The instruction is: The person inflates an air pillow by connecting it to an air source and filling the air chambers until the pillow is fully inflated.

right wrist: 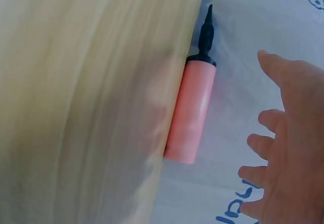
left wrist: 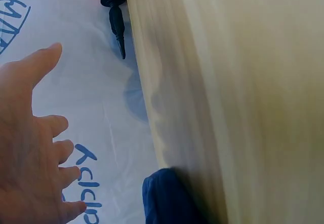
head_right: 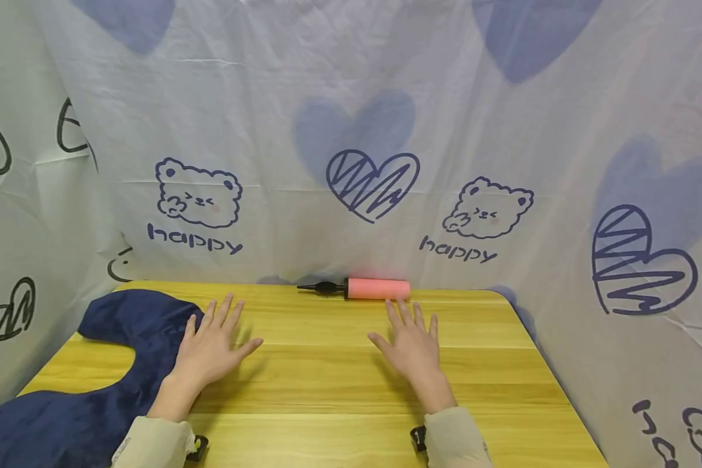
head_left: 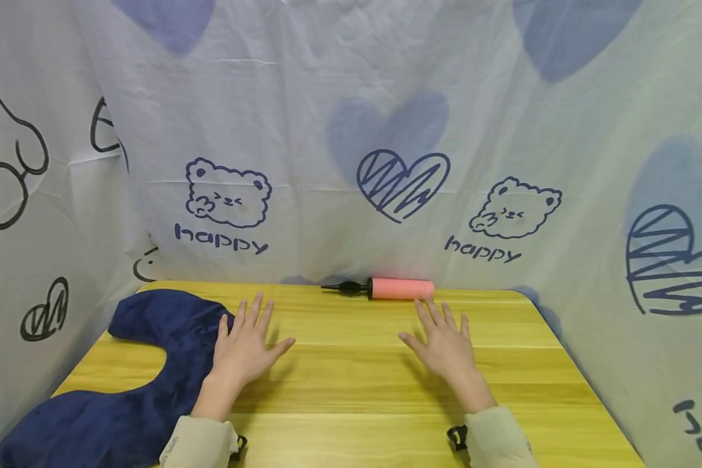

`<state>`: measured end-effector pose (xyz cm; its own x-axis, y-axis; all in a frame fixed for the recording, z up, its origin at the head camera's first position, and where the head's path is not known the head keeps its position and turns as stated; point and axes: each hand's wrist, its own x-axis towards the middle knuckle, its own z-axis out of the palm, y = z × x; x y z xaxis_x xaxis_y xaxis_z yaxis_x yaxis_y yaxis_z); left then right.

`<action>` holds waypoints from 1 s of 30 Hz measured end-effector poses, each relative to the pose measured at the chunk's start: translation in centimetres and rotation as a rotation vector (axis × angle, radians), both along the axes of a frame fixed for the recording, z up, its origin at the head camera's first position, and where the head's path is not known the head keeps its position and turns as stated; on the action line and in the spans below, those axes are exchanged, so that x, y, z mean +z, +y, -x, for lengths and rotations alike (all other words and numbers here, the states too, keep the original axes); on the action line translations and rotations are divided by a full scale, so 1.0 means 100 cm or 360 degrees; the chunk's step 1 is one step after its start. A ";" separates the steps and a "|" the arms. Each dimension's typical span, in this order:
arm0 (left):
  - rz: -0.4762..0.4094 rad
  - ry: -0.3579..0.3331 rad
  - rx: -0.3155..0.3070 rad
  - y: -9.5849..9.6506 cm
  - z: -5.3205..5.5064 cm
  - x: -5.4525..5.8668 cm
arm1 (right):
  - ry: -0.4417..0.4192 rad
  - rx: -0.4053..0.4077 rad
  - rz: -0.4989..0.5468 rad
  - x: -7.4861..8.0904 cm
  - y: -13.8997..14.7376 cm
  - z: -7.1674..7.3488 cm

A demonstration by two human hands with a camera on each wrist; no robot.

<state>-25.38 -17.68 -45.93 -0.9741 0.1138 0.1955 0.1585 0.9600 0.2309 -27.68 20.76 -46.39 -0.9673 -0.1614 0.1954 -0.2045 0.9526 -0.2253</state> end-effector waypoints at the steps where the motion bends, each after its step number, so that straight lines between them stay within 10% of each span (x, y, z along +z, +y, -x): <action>1: 0.0006 0.0003 -0.0005 -0.002 -0.001 0.001 | 0.0006 0.0008 0.0006 0.001 -0.002 0.000; 30: 0.0284 0.0063 -0.0137 -0.076 -0.026 -0.004 | 0.0084 0.0467 -0.0022 0.009 -0.111 -0.013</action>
